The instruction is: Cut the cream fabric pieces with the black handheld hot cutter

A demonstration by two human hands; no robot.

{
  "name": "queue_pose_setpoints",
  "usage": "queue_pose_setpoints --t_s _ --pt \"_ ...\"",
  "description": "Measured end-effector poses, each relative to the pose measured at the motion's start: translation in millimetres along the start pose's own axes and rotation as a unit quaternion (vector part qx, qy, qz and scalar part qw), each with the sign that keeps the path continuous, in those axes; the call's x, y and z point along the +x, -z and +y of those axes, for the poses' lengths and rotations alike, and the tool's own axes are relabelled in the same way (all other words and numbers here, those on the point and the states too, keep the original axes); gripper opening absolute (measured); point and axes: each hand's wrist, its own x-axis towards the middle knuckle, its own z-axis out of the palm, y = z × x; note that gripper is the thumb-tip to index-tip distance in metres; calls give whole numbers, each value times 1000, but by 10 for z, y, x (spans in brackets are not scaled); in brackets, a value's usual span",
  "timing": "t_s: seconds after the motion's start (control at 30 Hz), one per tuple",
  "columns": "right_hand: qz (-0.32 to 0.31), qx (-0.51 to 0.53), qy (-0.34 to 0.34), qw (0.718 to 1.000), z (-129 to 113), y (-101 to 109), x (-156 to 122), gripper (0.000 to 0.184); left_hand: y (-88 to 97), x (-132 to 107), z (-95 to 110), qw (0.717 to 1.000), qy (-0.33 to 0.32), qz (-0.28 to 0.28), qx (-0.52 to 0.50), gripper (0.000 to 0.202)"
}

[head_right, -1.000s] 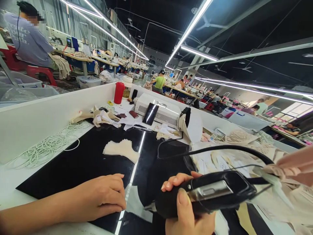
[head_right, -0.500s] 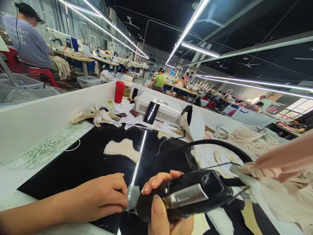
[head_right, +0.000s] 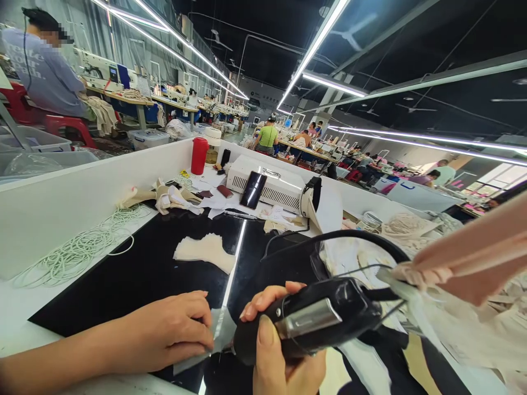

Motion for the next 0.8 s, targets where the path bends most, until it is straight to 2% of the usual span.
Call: queue_pose_setpoints --t_s 0.1,0.23,0.33,0.4,0.57,0.7,0.8 --pt "20 -12 -2 1000 9 46 33 28 16 -17 23 1000 7 1 11 19" --pt "52 10 -20 998 -25 -9 12 28 63 -10 47 1000 19 -15 -13 33" --pt "2 33 3 999 -34 -46 -18 30 78 10 39 999 31 -28 -30 41" --pt "-23 43 10 999 -37 -68 -41 31 76 19 29 998 35 -34 -31 42" --pt "26 39 -29 998 -87 -174 -105 34 62 11 15 999 30 -37 -26 44" --pt "25 23 -35 999 -112 -210 -120 32 45 -16 -1 999 25 -31 -28 49" --pt "28 31 -42 998 -119 -220 -130 34 33 -26 -19 999 17 -25 -30 44"
